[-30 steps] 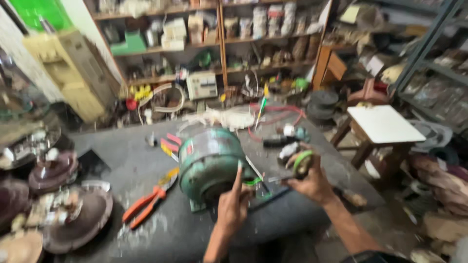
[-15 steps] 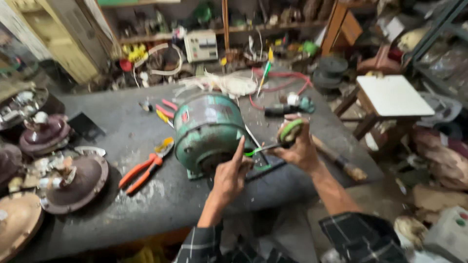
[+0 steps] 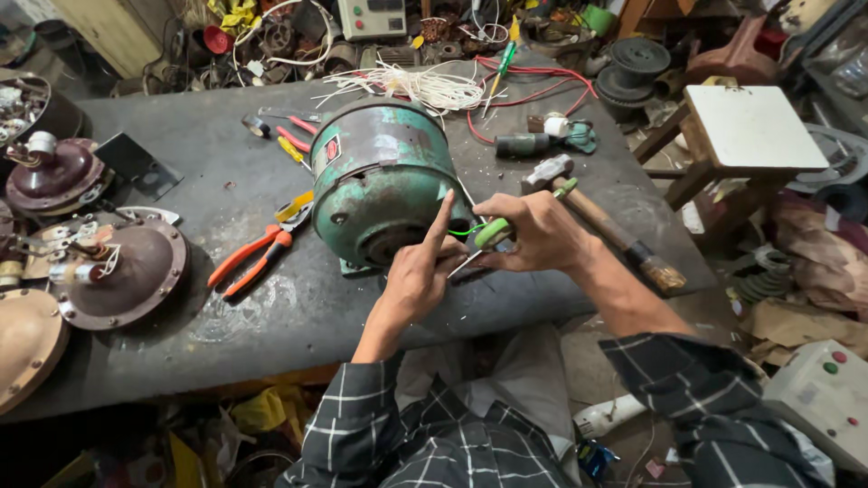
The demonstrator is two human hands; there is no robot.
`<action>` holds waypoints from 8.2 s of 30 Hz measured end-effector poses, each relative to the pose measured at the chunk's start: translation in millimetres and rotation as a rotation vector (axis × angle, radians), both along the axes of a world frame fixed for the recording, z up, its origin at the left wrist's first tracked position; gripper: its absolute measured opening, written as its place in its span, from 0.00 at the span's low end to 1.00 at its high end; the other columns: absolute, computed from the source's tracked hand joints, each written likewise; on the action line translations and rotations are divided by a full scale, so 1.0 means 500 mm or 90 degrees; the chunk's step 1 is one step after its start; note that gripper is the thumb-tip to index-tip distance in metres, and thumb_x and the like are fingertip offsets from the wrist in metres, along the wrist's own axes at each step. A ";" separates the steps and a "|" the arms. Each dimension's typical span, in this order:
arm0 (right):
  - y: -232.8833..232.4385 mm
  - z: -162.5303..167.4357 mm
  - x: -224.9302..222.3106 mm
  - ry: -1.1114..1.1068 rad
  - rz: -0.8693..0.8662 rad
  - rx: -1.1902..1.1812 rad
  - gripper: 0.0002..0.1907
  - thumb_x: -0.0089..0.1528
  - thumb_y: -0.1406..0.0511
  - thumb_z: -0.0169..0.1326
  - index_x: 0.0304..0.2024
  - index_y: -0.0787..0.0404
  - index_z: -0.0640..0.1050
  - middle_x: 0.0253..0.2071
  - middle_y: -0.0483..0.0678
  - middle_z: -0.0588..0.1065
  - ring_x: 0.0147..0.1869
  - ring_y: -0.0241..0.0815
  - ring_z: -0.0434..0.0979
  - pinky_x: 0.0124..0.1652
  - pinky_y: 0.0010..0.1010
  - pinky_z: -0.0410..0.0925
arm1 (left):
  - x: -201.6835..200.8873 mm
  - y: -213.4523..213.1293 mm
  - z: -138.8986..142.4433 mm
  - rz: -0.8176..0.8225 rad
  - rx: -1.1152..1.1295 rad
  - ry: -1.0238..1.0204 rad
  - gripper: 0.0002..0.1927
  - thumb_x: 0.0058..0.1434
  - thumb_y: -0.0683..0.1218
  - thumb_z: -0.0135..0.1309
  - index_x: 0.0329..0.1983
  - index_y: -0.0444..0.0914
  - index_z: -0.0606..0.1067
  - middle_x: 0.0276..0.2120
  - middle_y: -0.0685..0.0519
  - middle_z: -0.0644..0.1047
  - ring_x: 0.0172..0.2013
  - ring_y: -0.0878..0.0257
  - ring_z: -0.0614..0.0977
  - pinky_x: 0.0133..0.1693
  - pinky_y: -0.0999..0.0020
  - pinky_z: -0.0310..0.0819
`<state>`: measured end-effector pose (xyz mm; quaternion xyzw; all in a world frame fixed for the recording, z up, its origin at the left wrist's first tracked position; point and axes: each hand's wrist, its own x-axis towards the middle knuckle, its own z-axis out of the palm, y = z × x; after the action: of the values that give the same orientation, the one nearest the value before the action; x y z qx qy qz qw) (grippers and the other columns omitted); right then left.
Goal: The person uses pliers and a hammer to loosen and remove a bolt from the side of a green electric motor. They then use scissors to trim the insulation from several wires protruding from the motor's terminal box and separate the strands by hand.
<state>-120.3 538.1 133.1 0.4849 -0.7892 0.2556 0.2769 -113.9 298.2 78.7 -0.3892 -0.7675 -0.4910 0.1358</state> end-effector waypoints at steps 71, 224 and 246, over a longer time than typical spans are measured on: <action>0.040 -0.166 0.123 -0.143 0.110 -0.350 0.48 0.62 0.62 0.77 0.70 0.56 0.55 0.46 0.50 0.74 0.44 0.37 0.80 0.41 0.20 0.76 | -0.001 0.011 -0.070 0.062 0.203 -0.062 0.52 0.62 0.33 0.61 0.81 0.41 0.43 0.38 0.48 0.85 0.39 0.60 0.88 0.48 0.66 0.81; -0.049 -0.082 0.274 -0.258 -0.406 -0.435 0.11 0.71 0.70 0.54 0.57 0.63 0.73 0.45 0.46 0.76 0.46 0.31 0.76 0.46 0.22 0.69 | 0.043 0.025 -0.060 0.089 0.289 -0.017 0.52 0.59 0.37 0.63 0.80 0.39 0.46 0.35 0.51 0.81 0.36 0.66 0.83 0.46 0.72 0.76; -0.166 -0.092 0.348 -0.425 -0.293 -0.212 0.26 0.60 0.76 0.57 0.62 0.62 0.75 0.51 0.51 0.70 0.46 0.41 0.75 0.45 0.28 0.69 | 0.144 -0.031 -0.073 0.091 0.674 -0.349 0.29 0.73 0.39 0.47 0.77 0.35 0.56 0.50 0.35 0.81 0.50 0.53 0.85 0.57 0.57 0.79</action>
<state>53.5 454.9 87.1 0.1361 -0.8709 0.4537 0.1311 -42.1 282.9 42.1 -0.0753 -0.4495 -0.8789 0.1407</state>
